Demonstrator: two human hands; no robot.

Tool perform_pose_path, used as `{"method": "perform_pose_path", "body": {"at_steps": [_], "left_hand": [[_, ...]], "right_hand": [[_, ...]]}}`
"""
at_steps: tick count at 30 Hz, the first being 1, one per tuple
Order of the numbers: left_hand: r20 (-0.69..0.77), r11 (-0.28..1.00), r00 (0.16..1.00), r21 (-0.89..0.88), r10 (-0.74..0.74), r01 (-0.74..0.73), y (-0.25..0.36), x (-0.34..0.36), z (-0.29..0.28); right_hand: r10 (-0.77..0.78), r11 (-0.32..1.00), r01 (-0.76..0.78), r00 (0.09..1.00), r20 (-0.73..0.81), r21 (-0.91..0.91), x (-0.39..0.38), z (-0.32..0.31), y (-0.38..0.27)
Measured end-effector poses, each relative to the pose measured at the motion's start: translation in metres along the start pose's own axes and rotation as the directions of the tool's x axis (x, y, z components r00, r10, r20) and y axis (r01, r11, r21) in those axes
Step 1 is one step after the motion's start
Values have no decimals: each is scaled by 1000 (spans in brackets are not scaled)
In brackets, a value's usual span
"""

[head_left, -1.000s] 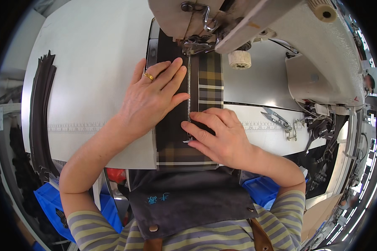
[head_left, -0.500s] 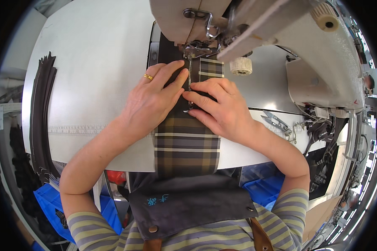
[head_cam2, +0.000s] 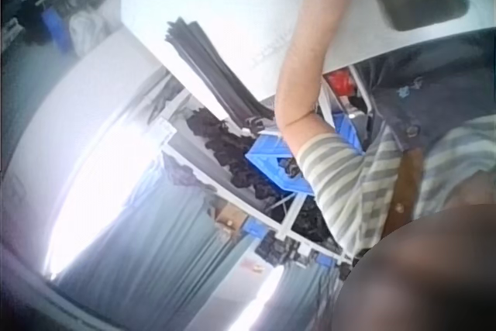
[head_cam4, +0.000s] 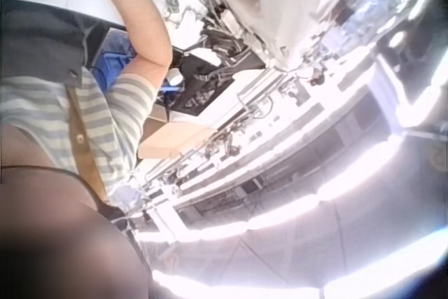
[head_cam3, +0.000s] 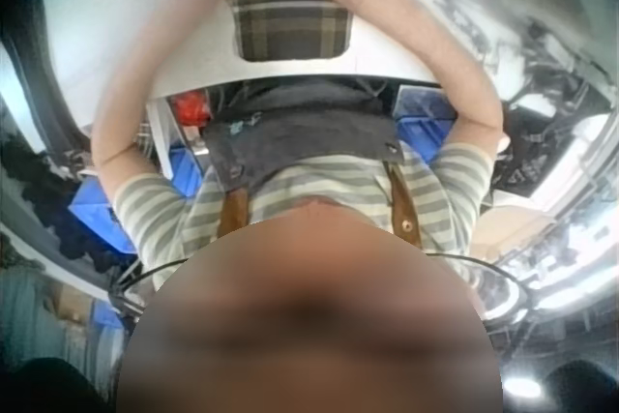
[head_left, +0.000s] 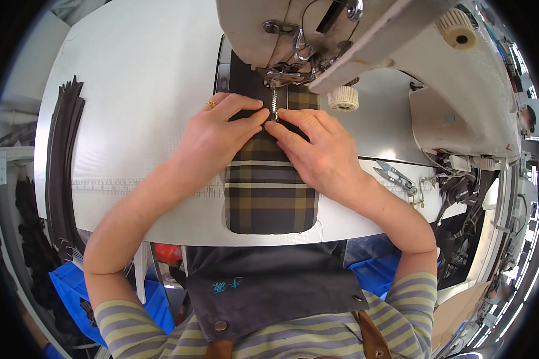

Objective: Sewing zippers onto plaid fabric pieces using an industrial sewing machine.

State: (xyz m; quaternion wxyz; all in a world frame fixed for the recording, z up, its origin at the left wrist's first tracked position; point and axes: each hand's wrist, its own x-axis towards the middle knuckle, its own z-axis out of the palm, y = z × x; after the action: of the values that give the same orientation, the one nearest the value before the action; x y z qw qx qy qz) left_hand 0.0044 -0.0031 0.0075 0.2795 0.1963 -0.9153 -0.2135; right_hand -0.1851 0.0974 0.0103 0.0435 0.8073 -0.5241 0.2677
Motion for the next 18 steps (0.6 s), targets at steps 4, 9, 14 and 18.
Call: {"method": "perform_pose_path", "body": {"at_steps": [4, 9, 14, 18], "left_hand": [[10, 996, 1000, -87, -1, 2, -2, 3, -3], [-67, 997, 995, -15, 72, -73, -19, 15, 2], [-125, 990, 983, 6, 137, -138, -28, 27, 5], [-106, 994, 989, -33, 99, -103, -27, 26, 7]], "right_hand": [[3, 1000, -3, 1000, -1, -13, 1, 0, 1], [-7, 999, 5, 1000, -28, -43, 9, 8, 14], [36, 995, -38, 999, -18, -90, 15, 10, 20], [102, 992, -95, 991, -85, 81, 5, -2, 21]]}}
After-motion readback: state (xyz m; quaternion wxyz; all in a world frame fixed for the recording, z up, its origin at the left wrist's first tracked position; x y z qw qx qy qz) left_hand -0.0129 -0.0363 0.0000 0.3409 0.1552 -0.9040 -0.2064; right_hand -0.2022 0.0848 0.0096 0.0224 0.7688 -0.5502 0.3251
